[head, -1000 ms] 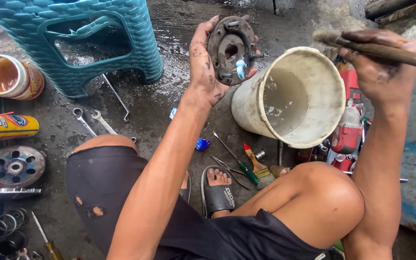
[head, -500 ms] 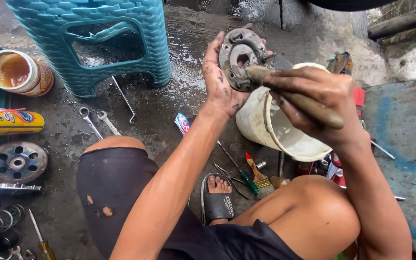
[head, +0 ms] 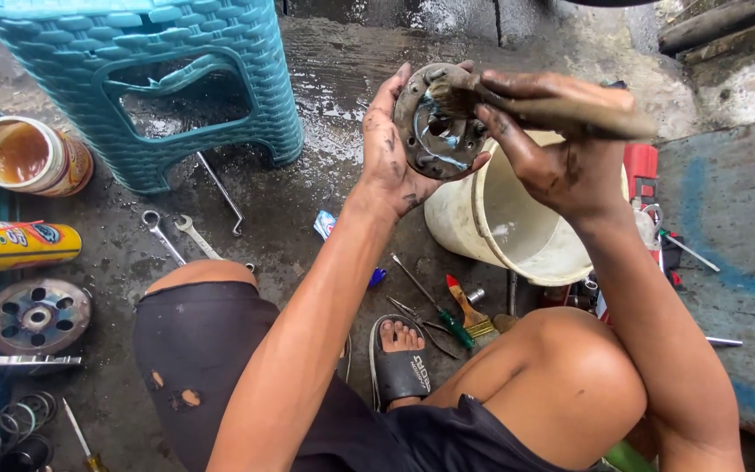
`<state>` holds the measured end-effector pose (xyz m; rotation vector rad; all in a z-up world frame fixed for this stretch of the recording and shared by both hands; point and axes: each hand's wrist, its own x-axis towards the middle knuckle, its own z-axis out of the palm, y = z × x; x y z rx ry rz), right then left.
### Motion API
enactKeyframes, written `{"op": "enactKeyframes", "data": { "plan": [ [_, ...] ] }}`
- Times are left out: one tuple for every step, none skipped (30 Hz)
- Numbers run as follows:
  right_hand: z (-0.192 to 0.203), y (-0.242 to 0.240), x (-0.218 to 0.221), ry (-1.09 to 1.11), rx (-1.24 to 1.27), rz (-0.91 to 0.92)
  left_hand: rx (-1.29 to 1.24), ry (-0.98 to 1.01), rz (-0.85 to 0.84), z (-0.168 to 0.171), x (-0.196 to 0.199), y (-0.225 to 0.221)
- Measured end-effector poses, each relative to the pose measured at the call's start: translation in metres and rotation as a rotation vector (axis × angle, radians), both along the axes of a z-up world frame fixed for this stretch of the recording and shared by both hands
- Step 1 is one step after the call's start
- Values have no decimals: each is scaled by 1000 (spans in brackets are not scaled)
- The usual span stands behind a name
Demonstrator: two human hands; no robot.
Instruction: Cleaning a motorcycle clutch bell by scrubbing it with a brush and rinsing it in a bucket of water.
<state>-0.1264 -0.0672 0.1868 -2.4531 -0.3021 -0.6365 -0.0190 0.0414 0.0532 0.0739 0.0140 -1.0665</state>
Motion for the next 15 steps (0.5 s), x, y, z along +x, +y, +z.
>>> {"op": "enactKeyframes", "data": {
  "plan": [
    [8, 2, 0, -69, -170, 69, -102, -23, -17, 1, 2, 2],
    [10, 6, 0, -71, -172, 74, -104, -25, -12, 3, 4, 3],
    [12, 10, -2, -50, -222, 19, -78, -34, -6, 5, 5, 3],
    [13, 14, -3, -30, -271, -36, -52, -44, -1, 7, 6, 3],
    [7, 15, -1, -27, -272, -37, -53, -41, -2, 6, 6, 2],
    [1, 16, 2, 9, -182, 13, -88, -40, 35, 6, 6, 1],
    [-5, 17, 3, 44, -90, 56, -123, -40, 66, 5, 6, 0],
    [-5, 15, 1, 45, -90, 48, -123, -38, 58, 1, 6, 0],
    [-5, 12, 1, 134, -31, 98, -146, -41, 52, -3, 8, 0],
    [-4, 10, 1, 223, 27, 148, -168, -43, 46, -6, 10, 1],
    [-3, 1, 0, 221, 31, 152, -164, -45, 49, -3, 11, 4],
    [-2, -8, -1, 284, 156, 205, -117, -74, 39, 1, 11, 7],
    [-1, -17, -2, 348, 280, 260, -71, -101, 30, 4, 11, 9],
    [2, -16, -5, 347, 282, 263, -68, -101, 33, 6, 9, 12],
    [7, -17, -7, 349, 283, 222, -38, -98, -16, 8, 9, 12]
  ]
}}
